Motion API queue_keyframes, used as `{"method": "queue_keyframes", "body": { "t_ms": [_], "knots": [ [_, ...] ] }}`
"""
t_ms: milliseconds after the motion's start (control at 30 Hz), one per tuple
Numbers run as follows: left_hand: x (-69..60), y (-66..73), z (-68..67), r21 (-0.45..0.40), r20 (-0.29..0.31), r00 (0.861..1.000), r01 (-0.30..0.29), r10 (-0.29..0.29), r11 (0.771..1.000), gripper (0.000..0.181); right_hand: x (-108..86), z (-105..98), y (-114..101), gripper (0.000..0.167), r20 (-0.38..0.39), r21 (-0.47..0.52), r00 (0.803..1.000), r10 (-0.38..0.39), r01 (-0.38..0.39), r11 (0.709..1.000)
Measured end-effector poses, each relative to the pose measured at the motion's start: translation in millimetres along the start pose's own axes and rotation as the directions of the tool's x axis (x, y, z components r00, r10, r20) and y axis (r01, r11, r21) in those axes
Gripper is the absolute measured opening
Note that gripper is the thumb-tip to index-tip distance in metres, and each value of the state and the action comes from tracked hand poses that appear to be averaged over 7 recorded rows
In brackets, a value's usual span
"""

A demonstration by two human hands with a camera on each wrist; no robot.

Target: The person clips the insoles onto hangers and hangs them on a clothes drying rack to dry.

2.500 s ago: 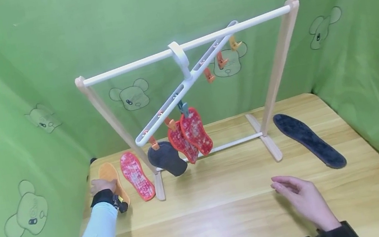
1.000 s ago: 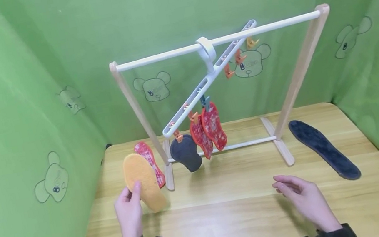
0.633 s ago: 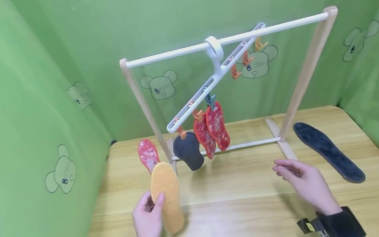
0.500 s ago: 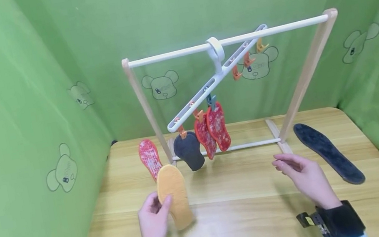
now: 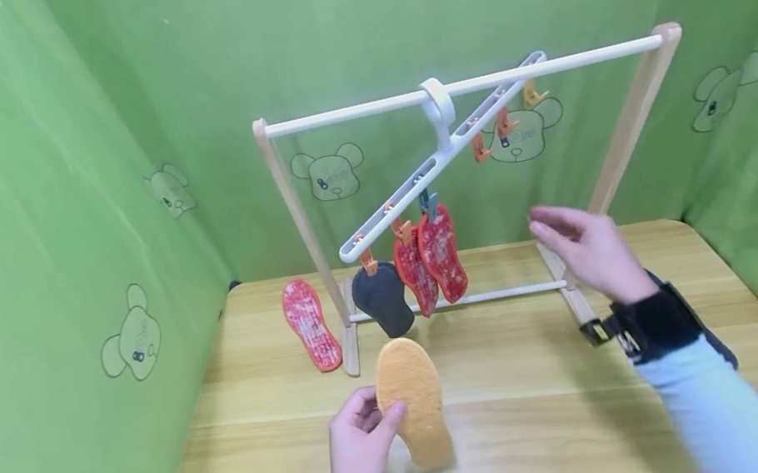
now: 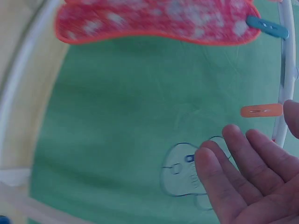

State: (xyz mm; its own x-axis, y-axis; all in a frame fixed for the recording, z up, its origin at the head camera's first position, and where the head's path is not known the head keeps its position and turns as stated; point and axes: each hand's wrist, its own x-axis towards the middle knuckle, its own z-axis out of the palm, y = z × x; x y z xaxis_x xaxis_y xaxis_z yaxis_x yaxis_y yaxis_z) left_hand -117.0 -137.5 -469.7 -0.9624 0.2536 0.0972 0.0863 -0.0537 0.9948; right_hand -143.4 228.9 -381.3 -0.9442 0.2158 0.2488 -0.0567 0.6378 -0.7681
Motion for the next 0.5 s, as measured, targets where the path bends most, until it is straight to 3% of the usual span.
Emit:
{"method": "queue_keyframes", "body": {
  "t_ms": [267,500],
  "knots": [
    [5.8,-5.4,15.9,0.006,-0.007,1.000,0.004,-0.003,1.000,0.027,69.5,-14,-25,0.066,0.052,-0.009,0.998,-0.037,0.038,0.999],
    [8.1,-9.7,26.7,0.021,-0.003,1.000,-0.015,0.015,1.000,0.026,109.4,-14,-27,0.073,0.167,0.043,0.982,-0.092,0.086,0.995]
  ]
}}
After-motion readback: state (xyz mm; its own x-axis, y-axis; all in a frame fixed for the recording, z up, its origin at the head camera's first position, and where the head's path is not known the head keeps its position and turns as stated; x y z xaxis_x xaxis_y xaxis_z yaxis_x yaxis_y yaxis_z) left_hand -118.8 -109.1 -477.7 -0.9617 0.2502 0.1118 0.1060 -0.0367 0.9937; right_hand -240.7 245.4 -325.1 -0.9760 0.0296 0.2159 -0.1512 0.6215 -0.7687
